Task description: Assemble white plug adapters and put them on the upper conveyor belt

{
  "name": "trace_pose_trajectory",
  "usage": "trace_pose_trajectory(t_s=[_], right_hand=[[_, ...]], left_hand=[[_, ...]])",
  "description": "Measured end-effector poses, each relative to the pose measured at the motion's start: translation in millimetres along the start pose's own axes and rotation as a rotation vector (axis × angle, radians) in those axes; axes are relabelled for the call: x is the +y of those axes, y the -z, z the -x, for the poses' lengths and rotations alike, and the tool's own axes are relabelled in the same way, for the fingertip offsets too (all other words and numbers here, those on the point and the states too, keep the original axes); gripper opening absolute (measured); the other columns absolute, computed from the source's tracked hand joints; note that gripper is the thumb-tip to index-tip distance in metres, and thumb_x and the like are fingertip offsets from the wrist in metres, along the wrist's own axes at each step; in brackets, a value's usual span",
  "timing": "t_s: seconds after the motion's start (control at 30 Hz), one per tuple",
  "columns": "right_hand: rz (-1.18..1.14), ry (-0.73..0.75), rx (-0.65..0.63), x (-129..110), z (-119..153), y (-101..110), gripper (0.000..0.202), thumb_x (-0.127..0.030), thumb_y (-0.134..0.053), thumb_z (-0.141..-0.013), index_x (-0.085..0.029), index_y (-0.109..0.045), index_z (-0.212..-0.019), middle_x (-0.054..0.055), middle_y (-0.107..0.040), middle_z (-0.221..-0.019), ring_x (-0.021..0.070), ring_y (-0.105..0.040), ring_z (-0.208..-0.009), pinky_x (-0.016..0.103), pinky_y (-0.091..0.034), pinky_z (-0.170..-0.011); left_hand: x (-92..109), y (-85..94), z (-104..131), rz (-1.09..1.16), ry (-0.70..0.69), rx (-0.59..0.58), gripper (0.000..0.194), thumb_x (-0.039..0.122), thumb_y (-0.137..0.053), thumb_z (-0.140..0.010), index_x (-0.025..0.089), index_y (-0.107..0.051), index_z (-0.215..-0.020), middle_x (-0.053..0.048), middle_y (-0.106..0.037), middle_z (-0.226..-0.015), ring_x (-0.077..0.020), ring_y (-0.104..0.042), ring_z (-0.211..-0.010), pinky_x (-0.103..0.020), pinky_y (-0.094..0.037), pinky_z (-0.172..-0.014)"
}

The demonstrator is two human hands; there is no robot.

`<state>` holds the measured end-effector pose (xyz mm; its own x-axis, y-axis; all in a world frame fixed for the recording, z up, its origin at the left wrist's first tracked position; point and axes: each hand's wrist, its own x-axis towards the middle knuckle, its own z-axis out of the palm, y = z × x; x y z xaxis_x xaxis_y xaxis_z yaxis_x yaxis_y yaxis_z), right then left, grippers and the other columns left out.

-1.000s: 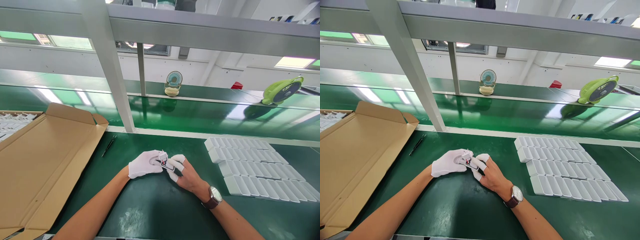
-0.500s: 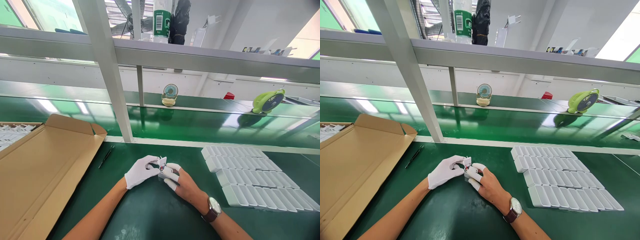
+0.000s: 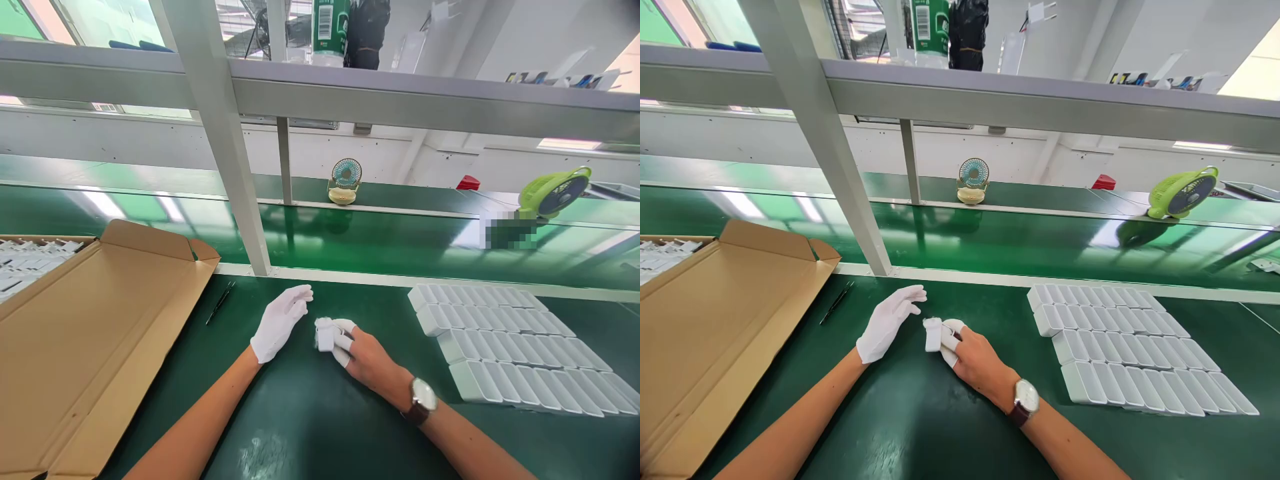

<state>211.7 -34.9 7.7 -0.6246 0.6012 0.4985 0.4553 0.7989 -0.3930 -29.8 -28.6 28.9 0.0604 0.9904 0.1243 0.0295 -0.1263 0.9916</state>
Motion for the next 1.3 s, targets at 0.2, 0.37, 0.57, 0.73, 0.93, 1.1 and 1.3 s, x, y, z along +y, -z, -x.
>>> trace_pose_trajectory(t_s=[0.2,0.37,0.57,0.73,0.93,1.1,1.3], right_hand=[[0.063,-0.076,-0.155,3,11,-13,0.035,-0.028,-0.050,-0.104,-0.031,-0.059,-0.138,0.012,-0.062,-0.126,0.0243,-0.068,-0.098,0.041,-0.061,-0.083],[-0.113,-0.208,-0.083,6,13,-13,0.048,-0.033,-0.058,-0.101,-0.027,-0.044,-0.146,0.009,-0.066,-0.121,0.0238,-0.068,-0.097,0.039,-0.059,-0.085],[-0.030,-0.139,-0.140,10,12,-18,0.043,-0.032,-0.053,-0.102,-0.027,-0.049,-0.144,0.011,-0.063,-0.122,0.0257,-0.064,-0.101,0.041,-0.058,-0.086],[-0.036,-0.154,-0.136,8,10,-15,0.044,-0.032,-0.054,-0.102,-0.027,-0.048,-0.146,0.010,-0.063,-0.123,0.0249,-0.065,-0.100,0.040,-0.057,-0.085],[-0.056,-0.173,-0.149,6,10,-15,0.035,-0.032,-0.051,-0.103,-0.029,-0.059,-0.137,0.010,-0.063,-0.116,0.0238,-0.064,-0.094,0.039,-0.057,-0.082],[-0.371,-0.327,-0.032,5,7,-16,0.033,-0.034,-0.057,-0.100,-0.030,-0.063,-0.132,0.010,-0.063,-0.122,0.0243,-0.064,-0.100,0.043,-0.055,-0.090],[-1.421,-0.748,0.247,3,-1,-9,0.038,-0.046,-0.066,-0.095,-0.021,-0.068,-0.124,0.010,-0.069,-0.116,0.0243,-0.066,-0.101,0.044,-0.055,-0.091]], left_hand=[[1,-8.2,6,-0.222,0.012,-0.169,0.054,0.035,-0.069,-0.087,0.025,-0.058,-0.140,-0.009,-0.064,-0.135,-0.0236,-0.062,-0.108,-0.041,-0.051,-0.100],[-3,-9.6,6,-0.252,0.078,-0.208,0.033,0.042,-0.064,-0.094,0.023,-0.069,-0.120,-0.007,-0.070,-0.118,-0.0221,-0.064,-0.105,-0.037,-0.050,-0.096],[1,-9.3,5,-0.072,0.064,-0.247,0.022,0.037,-0.057,-0.099,0.017,-0.066,-0.098,-0.002,-0.066,-0.082,-0.0182,-0.060,-0.087,-0.035,-0.049,-0.090],[-3,-7.6,4,-0.050,0.095,-0.234,0.021,0.034,-0.059,-0.097,0.015,-0.066,-0.102,-0.005,-0.069,-0.092,-0.0198,-0.061,-0.090,-0.036,-0.048,-0.086],[-4,-6.5,3,-0.079,0.119,-0.217,0.019,0.032,-0.061,-0.094,0.016,-0.067,-0.102,-0.007,-0.071,-0.105,-0.0223,-0.063,-0.099,-0.038,-0.048,-0.092],[-4,-12.0,3,-0.089,0.105,-0.184,0.025,0.037,-0.054,-0.097,0.017,-0.066,-0.107,-0.008,-0.069,-0.107,-0.0212,-0.063,-0.095,-0.039,-0.052,-0.089],[-12,-34.2,15,-0.397,-0.155,-0.119,0.080,0.020,-0.077,-0.074,0.027,-0.043,-0.146,-0.003,-0.061,-0.107,-0.0185,-0.059,-0.091,-0.039,-0.053,-0.089]])
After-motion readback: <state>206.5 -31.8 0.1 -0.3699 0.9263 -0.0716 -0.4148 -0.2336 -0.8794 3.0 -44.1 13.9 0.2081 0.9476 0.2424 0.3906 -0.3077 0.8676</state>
